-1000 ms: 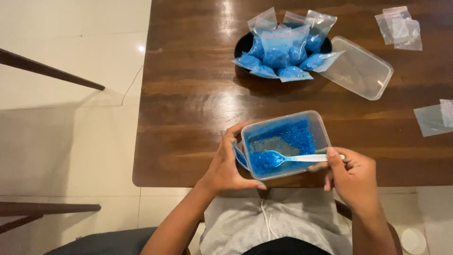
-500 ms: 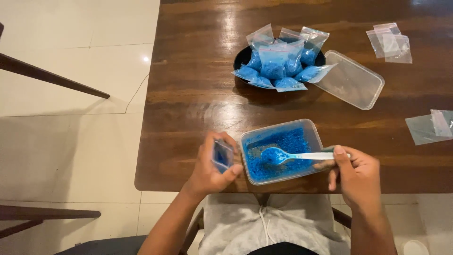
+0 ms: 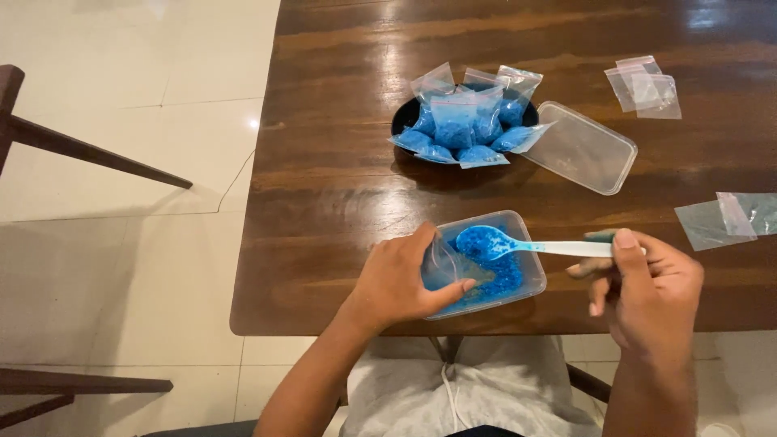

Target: The person is bagging blue granular material into small plastic zip-lock bags using a small plastic spoon.

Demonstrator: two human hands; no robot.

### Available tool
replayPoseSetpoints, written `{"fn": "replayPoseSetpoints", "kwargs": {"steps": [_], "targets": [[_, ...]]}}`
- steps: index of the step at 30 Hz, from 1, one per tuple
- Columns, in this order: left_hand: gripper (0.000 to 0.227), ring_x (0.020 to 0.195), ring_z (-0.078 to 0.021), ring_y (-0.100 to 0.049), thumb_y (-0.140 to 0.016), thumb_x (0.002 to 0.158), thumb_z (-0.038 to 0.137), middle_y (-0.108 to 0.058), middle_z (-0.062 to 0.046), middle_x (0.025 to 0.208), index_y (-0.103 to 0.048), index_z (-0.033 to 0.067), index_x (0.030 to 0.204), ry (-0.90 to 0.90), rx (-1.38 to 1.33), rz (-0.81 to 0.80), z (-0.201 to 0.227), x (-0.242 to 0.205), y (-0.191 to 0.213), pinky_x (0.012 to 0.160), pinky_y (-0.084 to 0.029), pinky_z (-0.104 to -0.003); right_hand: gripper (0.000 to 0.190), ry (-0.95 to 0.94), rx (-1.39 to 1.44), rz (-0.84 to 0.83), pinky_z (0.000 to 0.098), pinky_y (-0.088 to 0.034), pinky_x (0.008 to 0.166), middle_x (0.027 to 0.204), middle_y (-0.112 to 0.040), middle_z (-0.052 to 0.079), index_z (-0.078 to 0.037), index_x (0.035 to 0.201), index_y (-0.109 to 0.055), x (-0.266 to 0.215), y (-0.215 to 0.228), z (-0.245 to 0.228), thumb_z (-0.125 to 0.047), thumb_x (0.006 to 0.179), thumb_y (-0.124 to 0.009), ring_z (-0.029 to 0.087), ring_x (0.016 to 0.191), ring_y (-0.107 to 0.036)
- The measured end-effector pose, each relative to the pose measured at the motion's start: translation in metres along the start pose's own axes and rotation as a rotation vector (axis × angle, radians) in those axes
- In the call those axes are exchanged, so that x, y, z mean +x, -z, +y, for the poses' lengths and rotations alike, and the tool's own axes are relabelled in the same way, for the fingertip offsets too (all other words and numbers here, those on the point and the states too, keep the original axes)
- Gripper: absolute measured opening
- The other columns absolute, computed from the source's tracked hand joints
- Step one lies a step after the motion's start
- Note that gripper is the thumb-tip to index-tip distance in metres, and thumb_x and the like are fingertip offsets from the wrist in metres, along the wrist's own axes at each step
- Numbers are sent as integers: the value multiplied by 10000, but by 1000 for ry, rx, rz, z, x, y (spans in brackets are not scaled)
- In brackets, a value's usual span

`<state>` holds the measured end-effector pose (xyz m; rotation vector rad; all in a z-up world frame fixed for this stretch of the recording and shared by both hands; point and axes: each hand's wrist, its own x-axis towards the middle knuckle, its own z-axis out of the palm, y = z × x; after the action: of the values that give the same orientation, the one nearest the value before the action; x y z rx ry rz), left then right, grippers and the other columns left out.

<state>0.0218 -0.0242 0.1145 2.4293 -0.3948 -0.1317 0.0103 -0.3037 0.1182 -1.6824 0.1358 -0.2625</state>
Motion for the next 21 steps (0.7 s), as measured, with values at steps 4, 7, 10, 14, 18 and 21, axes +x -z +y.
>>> {"fn": "replayPoseSetpoints", "kwargs": {"steps": [4,7,10,14,18,21], "targets": [[732,795,-296,-718,-611,770,725,-713,-72,969,-532,129,1188,-43,7,21,2,4,-5,626,-560,-421,405,46,-40,-13,279,-350,319,788,-689,281,128,896,-593,-7,-11,-19,-147,1163,-462,196,309,-431],[690,781,-271,-715,-599,783,729,-722,-45,945,-539,144,1143,-30,39,17,5,5,-9,622,-562,-421,386,90,-286,-113,267,-398,316,748,-762,168,33,815,-663,-14,-20,-39,-155,1107,-497,149,323,-503],[674,719,-302,-702,-627,798,681,-721,-72,908,-538,106,1139,-62,73,39,5,4,-16,588,-546,-444,324,90,-512,-303,217,-481,262,680,-818,14,-118,999,-783,-16,-26,-40,-274,1028,-501,91,322,-606],[523,593,-240,-613,-651,784,597,-610,-17,739,-521,138,998,-205,-30,111,5,1,-15,537,-464,-383,270,296,-414,-412,237,-478,381,582,-762,-30,-126,911,-794,-12,-35,-49,-284,964,-581,83,356,-585],[431,563,-183,-500,-689,771,473,-535,8,689,-500,126,944,-260,-336,81,3,-1,-10,568,-415,-336,203,462,-341,-519,178,-387,388,604,-748,-43,-125,810,-777,-8,-45,-70,-217,935,-645,21,407,-535],[441,663,-151,-502,-669,828,520,-539,-3,776,-519,142,1001,-362,-500,61,-6,0,-11,608,-400,-305,295,462,-355,-463,193,-477,440,609,-690,-9,-114,768,-707,1,-46,-91,-240,1001,-576,61,474,-606]]}}
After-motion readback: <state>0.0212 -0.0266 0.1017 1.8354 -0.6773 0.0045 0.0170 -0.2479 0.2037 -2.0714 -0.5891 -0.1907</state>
